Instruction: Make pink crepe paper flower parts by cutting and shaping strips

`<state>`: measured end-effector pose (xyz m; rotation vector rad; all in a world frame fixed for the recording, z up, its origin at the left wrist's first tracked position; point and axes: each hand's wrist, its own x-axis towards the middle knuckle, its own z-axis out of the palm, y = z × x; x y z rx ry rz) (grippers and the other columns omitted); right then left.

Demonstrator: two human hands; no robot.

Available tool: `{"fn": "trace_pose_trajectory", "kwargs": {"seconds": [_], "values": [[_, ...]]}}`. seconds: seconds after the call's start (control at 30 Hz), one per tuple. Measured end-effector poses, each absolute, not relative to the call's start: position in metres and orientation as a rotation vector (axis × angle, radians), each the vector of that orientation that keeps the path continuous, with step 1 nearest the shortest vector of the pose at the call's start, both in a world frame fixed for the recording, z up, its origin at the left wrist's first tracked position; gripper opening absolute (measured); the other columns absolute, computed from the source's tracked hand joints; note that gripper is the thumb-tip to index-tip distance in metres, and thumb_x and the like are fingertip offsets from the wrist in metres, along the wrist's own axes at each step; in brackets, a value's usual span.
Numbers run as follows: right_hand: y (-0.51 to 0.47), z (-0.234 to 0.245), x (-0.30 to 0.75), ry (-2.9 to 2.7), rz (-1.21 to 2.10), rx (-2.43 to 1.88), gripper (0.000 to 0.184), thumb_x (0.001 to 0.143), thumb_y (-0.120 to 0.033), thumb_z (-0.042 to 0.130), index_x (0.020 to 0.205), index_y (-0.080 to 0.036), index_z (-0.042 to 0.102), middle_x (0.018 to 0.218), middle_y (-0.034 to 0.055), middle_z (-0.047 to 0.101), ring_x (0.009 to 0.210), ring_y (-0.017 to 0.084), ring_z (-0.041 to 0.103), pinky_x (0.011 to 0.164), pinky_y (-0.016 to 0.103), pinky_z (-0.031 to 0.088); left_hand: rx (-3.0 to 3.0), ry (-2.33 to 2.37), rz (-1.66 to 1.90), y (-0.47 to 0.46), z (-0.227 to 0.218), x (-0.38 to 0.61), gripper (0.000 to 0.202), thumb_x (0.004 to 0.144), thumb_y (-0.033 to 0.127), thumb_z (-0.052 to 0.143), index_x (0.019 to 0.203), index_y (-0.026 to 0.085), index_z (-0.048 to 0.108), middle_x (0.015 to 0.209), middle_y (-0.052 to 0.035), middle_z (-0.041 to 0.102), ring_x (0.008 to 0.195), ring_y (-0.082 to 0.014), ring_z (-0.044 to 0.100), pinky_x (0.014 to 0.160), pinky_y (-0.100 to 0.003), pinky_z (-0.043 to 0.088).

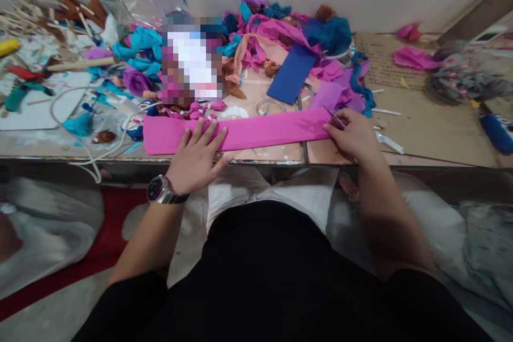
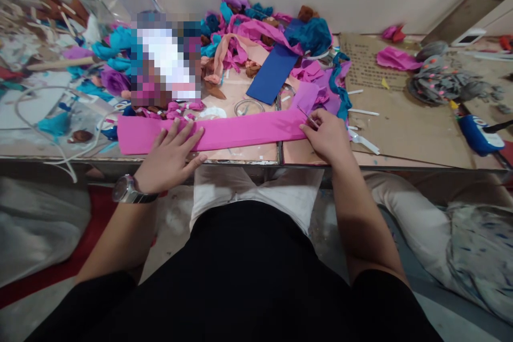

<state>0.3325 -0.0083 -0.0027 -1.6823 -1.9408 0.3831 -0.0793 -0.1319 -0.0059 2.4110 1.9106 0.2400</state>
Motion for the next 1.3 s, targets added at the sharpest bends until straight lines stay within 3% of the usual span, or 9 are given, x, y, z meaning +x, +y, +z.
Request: {"fn": "trace_pose_trajectory", "kwargs": {"seconds": [0.3, 0.6, 0.8, 1.0, 1.3], "values": [[-0.002, -0.011, 0.332, -1.919, 0.4, -1.582, 0.019, 0.087, -0.04, 0.078, 0.095, -0.023, 0.072, 0.089, 0.0045, 0.076, 0.078, 0.024, 0.067, 0.071, 0.037, 0.048, 2.472, 1.893, 0.205, -0.13, 0.01, -0.055, 0.079, 0.106, 0.069, 0.038, 0.172, 0.026, 0.033, 0.181, -0.0091, 0.023, 0.17, -0.0404, 0.009, 0.135, -0.065, 0.013], [0.004, -0.005, 0.323, -1.942, 0.416, -1.528, 0.017, 0.086, -0.037, 0.077, 0.092, -0.022, 0.071, 0.089, 0.0064, 0.076, 0.079, 0.025, 0.067, 0.076, 0.039, 0.054, 2.564, 1.736, 0.188, -0.105, 0.003, -0.025, 0.079, 0.106, 0.068, 0.041, 0.172, 0.025, 0.031, 0.179, -0.0126, 0.029, 0.167, -0.0429, 0.021, 0.132, -0.064, 0.021], [0.002, -0.013, 0.334, -1.848, 0.387, -1.429, 0.021, 0.089, -0.036, 0.073, 0.105, -0.021, 0.075, 0.106, 0.0088, 0.077, 0.096, 0.029, 0.072, 0.091, 0.046, 0.058, 2.539, 1.758, 0.157, -0.1, -0.002, -0.022, 0.077, 0.106, 0.067, 0.041, 0.17, 0.023, 0.037, 0.177, -0.0137, 0.033, 0.164, -0.0444, 0.028, 0.13, -0.064, 0.026], [-0.003, -0.005, 0.35, -2.162, 0.311, -1.187, 0.033, 0.082, -0.028, 0.081, 0.114, -0.026, 0.077, 0.122, 0.0104, 0.074, 0.114, 0.032, 0.071, 0.101, 0.051, 0.059, 2.513, 1.779, 0.119, -0.099, 0.001, -0.02, 0.078, 0.107, 0.067, 0.04, 0.17, 0.024, 0.035, 0.178, -0.013, 0.032, 0.165, -0.0418, 0.028, 0.13, -0.062, 0.026], [-0.009, -0.003, 0.342, -2.366, 0.16, -1.043, 0.029, 0.088, -0.022, 0.072, 0.117, -0.024, 0.079, 0.131, 0.0116, 0.072, 0.112, 0.03, 0.074, 0.091, 0.045, 0.063, 2.494, 1.763, 0.148, -0.096, 0.006, -0.022, 0.08, 0.104, 0.072, 0.039, 0.168, 0.024, 0.04, 0.176, -0.0118, 0.038, 0.163, -0.0423, 0.032, 0.13, -0.064, 0.027]]}}
